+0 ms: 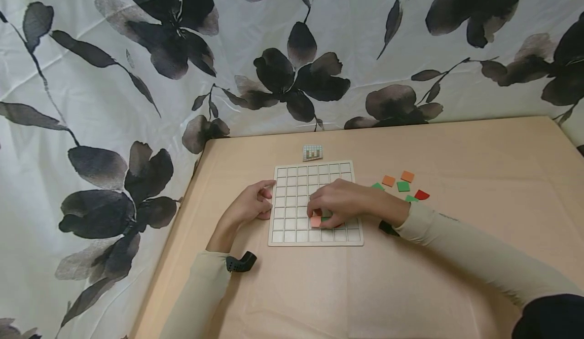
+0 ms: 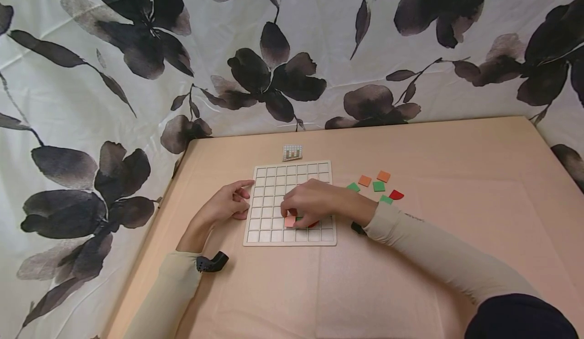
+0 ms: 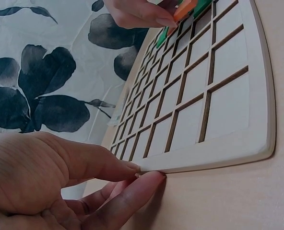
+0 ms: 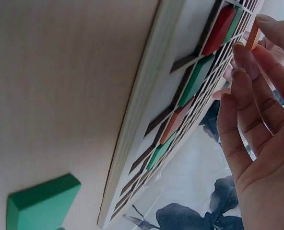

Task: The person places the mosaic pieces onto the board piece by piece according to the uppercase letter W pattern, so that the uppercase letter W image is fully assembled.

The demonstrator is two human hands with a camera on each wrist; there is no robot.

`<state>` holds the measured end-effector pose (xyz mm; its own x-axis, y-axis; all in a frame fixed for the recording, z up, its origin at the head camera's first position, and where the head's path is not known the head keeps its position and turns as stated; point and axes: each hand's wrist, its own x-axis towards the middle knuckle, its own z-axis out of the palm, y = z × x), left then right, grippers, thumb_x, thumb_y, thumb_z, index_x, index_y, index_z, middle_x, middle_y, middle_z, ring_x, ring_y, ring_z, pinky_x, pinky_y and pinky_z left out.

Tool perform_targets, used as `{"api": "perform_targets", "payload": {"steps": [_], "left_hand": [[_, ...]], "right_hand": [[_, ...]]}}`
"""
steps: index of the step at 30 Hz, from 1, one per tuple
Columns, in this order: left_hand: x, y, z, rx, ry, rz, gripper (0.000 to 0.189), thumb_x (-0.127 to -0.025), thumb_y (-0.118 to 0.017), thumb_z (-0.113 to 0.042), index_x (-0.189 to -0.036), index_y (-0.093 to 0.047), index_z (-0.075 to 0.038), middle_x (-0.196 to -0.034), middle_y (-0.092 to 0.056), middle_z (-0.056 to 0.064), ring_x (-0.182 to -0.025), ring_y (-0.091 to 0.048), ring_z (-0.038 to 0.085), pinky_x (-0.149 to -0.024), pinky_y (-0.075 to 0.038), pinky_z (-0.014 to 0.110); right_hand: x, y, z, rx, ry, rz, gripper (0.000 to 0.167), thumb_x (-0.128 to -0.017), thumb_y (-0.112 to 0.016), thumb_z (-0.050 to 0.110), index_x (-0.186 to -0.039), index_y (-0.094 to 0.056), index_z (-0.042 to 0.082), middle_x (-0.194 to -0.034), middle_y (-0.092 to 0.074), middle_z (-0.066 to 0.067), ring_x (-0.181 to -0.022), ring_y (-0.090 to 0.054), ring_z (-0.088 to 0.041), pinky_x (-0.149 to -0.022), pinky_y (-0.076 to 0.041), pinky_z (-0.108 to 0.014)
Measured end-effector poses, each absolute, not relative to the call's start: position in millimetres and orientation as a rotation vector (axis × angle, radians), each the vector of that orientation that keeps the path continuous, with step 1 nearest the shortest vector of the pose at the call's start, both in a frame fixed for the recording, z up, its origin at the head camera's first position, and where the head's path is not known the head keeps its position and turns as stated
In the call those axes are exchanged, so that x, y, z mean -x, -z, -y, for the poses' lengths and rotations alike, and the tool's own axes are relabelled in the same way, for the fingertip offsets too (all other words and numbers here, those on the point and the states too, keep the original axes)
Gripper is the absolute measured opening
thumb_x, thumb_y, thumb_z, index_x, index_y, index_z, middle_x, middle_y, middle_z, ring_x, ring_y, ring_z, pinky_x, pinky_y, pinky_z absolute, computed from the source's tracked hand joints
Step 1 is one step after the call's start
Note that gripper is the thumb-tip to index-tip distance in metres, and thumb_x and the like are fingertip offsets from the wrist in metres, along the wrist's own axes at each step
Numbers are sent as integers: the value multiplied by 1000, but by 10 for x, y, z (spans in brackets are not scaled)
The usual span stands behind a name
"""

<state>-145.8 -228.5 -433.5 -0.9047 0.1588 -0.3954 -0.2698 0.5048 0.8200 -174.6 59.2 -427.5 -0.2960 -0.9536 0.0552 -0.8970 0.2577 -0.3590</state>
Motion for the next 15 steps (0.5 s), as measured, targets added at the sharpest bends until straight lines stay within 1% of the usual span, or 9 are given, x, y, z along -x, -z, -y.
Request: {"api": "perform_targets", "payload": {"steps": [7,15], "left_hand": [[1456,4340,2311,82,-1374,-2330,70,-89,-58,15,-152,-45,-12,-109,-48,13,-76,-54,19,-63,-59,32],[1448,4333,2334,77,-1361,-2328,70,-90,-57,15,-153,-44,-12,-109,-49,13,-76,-54,18,-64,-59,32]], "right_hand": [[1719,4300,-537,1773,470,-2357,15,-89,-73,35,-100,-71,25,-89,-62,11,-75,-52,0,-58,-39,-21],[1680,4297,-502,1750,435,-2372,18,-88,-75,32,-102,-70,24,-89,-60,8,-72,-50,-1,-57,-37,-21]]}}
